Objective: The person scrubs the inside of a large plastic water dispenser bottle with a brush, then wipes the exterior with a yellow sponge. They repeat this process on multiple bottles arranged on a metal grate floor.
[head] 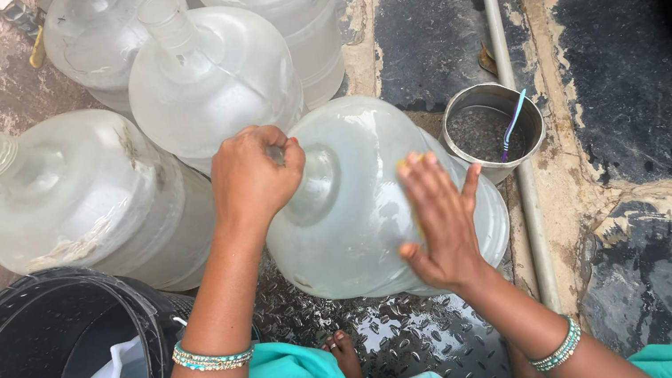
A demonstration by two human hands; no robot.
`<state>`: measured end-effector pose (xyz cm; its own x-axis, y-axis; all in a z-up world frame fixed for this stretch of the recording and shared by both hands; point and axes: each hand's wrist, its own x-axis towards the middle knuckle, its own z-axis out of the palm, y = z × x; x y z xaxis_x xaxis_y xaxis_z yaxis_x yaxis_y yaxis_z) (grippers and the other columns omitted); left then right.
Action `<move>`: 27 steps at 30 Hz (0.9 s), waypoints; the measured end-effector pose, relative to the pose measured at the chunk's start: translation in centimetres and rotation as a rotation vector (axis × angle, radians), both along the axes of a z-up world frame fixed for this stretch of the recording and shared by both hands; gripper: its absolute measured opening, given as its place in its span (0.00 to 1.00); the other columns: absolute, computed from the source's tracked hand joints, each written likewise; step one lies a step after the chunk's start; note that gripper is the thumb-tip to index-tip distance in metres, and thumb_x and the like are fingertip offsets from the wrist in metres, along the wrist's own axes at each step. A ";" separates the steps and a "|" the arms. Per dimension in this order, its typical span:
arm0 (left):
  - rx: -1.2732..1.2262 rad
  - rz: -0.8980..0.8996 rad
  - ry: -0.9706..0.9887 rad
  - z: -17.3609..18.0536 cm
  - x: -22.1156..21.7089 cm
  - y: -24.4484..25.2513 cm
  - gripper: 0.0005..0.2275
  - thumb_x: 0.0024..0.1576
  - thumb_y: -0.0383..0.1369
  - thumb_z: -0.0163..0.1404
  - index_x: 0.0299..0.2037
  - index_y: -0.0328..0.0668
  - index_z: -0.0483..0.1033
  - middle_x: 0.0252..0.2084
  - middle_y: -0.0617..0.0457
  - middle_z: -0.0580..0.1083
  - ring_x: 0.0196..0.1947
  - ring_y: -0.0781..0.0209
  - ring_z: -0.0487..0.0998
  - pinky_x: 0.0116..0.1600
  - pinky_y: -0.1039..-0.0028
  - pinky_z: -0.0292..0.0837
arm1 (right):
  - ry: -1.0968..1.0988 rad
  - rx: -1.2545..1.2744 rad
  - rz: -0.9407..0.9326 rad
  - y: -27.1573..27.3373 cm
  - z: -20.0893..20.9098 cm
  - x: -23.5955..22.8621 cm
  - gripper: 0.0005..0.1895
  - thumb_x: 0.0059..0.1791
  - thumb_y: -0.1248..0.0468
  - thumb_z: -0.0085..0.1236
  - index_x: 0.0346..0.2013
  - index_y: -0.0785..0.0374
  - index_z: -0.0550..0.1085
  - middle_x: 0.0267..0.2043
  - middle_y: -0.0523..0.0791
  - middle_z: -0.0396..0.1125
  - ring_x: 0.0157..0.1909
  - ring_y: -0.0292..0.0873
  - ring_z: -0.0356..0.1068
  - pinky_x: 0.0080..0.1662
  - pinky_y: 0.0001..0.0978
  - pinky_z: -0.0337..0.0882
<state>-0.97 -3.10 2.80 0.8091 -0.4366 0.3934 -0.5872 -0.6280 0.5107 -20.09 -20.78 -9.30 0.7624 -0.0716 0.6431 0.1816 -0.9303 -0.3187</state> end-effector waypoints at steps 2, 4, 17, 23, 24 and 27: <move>0.004 0.032 0.007 -0.5 0.2 0.3 0.08 0.50 0.36 0.55 0.28 0.40 0.83 0.34 0.41 0.79 0.33 0.40 0.80 0.42 0.56 0.74 | 0.023 0.362 -0.029 0.0 -0.9 0.3 0.49 0.55 0.33 0.18 0.78 0.68 0.43 0.82 0.57 0.40 0.84 0.56 0.37 0.74 0.68 0.15; -0.019 0.050 -0.025 -0.9 0.3 0.5 0.08 0.50 0.36 0.56 0.28 0.40 0.82 0.34 0.41 0.79 0.34 0.39 0.80 0.42 0.56 0.74 | -0.045 0.283 -0.026 2.6 -2.4 -0.7 0.52 0.57 0.31 0.26 0.77 0.72 0.35 0.81 0.63 0.29 0.84 0.62 0.29 0.74 0.68 0.17; -0.017 -0.108 0.050 -0.7 1.7 2.2 0.06 0.53 0.35 0.55 0.30 0.42 0.80 0.34 0.48 0.79 0.23 0.51 0.77 0.35 0.64 0.72 | 0.201 0.387 -0.153 0.6 -4.2 0.1 0.57 0.50 0.24 0.08 0.77 0.67 0.40 0.81 0.60 0.37 0.83 0.59 0.32 0.74 0.66 0.21; -0.009 -0.119 0.008 -1.2 2.1 2.8 0.05 0.52 0.34 0.55 0.29 0.41 0.79 0.32 0.49 0.79 0.27 0.52 0.76 0.35 0.65 0.71 | 0.477 0.632 -0.409 -6.4 -7.1 -0.5 0.60 0.42 0.22 0.01 0.75 0.52 0.53 0.76 0.56 0.48 0.77 0.60 0.42 0.74 0.57 0.40; -0.014 -0.128 0.011 -1.2 2.2 2.9 0.05 0.51 0.33 0.54 0.29 0.42 0.79 0.32 0.50 0.79 0.27 0.52 0.76 0.35 0.65 0.71 | 0.544 0.602 -0.534 -6.7 -7.6 -0.7 0.59 0.41 0.23 0.00 0.75 0.49 0.56 0.74 0.55 0.51 0.75 0.59 0.47 0.75 0.54 0.45; -0.020 -0.151 0.026 -1.1 2.3 3.0 0.04 0.49 0.32 0.54 0.28 0.42 0.79 0.33 0.51 0.79 0.27 0.53 0.77 0.35 0.67 0.71 | 0.464 0.736 -0.527 -5.2 -7.4 -1.5 0.62 0.42 0.22 -0.02 0.76 0.52 0.57 0.70 0.58 0.54 0.74 0.59 0.53 0.77 0.55 0.48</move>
